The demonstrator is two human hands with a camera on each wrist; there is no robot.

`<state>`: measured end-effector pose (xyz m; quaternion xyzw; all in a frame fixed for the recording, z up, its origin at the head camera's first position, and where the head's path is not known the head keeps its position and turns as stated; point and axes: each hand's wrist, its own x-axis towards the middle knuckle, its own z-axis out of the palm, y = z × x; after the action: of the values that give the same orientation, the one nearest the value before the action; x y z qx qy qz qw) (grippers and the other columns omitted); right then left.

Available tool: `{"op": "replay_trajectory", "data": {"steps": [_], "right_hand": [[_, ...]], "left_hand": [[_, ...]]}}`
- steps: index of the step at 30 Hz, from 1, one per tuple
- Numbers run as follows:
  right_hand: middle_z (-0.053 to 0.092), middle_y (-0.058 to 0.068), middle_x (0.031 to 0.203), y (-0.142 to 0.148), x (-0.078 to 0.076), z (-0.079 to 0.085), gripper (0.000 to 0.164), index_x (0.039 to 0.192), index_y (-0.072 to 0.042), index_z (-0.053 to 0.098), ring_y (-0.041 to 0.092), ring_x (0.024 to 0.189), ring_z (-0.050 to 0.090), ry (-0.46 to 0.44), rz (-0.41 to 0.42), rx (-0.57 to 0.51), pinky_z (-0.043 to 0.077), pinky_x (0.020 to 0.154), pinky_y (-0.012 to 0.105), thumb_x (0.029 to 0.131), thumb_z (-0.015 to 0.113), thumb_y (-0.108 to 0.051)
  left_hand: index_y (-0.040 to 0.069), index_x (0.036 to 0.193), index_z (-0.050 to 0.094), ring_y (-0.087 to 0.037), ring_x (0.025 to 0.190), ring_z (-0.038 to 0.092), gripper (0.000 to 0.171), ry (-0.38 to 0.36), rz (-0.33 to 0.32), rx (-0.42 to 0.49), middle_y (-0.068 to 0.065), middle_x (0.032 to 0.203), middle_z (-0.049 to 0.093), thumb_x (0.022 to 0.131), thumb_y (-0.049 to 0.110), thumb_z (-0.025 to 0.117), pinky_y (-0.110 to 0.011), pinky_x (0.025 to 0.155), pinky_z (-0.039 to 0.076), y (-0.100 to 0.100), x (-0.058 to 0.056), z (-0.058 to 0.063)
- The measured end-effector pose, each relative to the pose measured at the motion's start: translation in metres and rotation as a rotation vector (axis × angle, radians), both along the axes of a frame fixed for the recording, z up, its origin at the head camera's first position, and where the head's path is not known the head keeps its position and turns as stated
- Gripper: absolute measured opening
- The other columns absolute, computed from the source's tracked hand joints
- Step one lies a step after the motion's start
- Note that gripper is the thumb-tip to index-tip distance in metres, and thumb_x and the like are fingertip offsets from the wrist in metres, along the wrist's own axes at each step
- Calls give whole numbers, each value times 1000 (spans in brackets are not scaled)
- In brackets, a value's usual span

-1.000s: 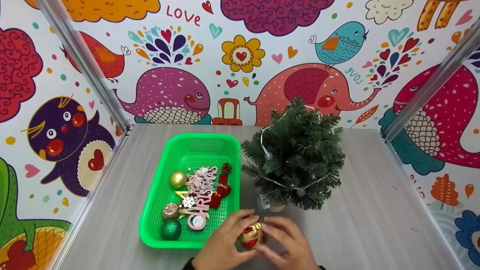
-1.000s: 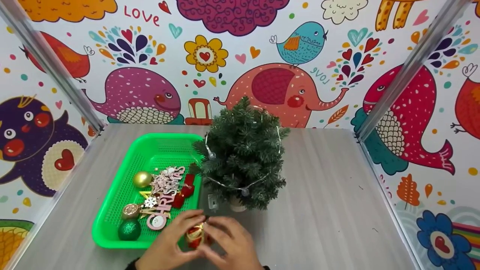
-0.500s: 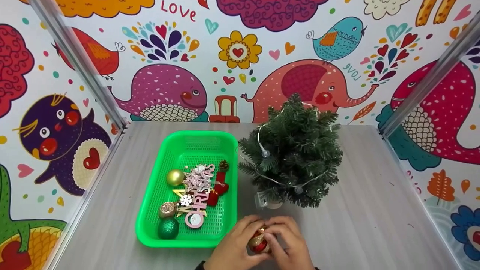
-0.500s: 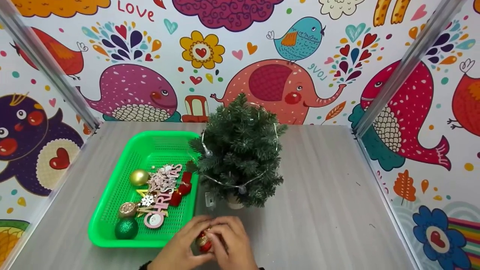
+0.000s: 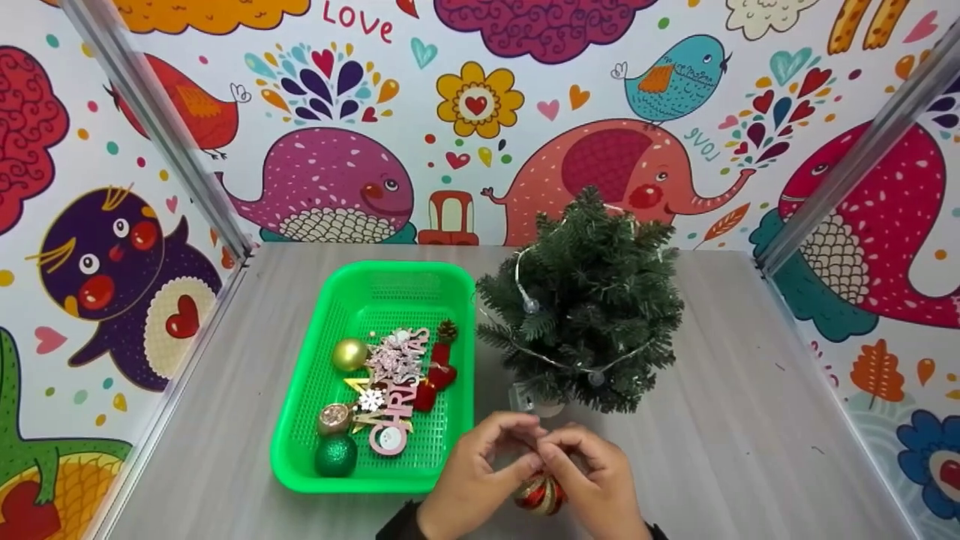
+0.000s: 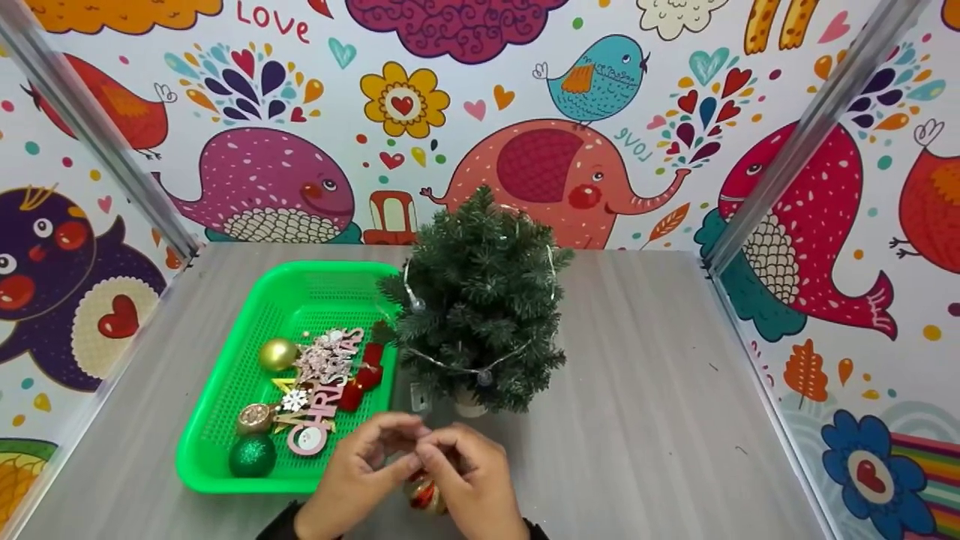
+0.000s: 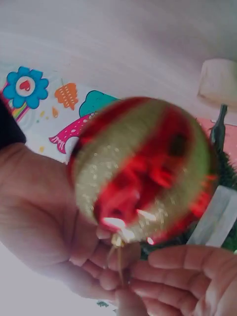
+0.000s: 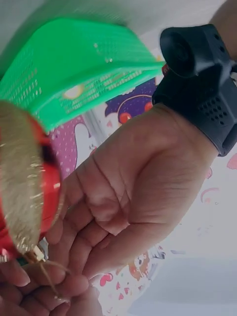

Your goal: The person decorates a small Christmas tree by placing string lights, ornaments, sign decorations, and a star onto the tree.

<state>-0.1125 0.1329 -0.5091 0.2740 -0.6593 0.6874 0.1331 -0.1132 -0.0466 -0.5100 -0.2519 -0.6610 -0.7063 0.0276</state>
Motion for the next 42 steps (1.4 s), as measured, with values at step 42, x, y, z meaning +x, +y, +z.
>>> {"op": "replay_trajectory", "data": {"steps": [42], "right_hand": [[68, 7, 91, -10, -34, 34, 31, 102, -8, 76, 14, 71, 60, 523, -721, 556, 47, 65, 23, 109, 51, -26]], "left_hand": [[8, 93, 70, -14, 90, 71, 24, 570, 676, -357, -4, 96, 72, 78, -10, 76, -22, 83, 59, 25, -44, 37]]}}
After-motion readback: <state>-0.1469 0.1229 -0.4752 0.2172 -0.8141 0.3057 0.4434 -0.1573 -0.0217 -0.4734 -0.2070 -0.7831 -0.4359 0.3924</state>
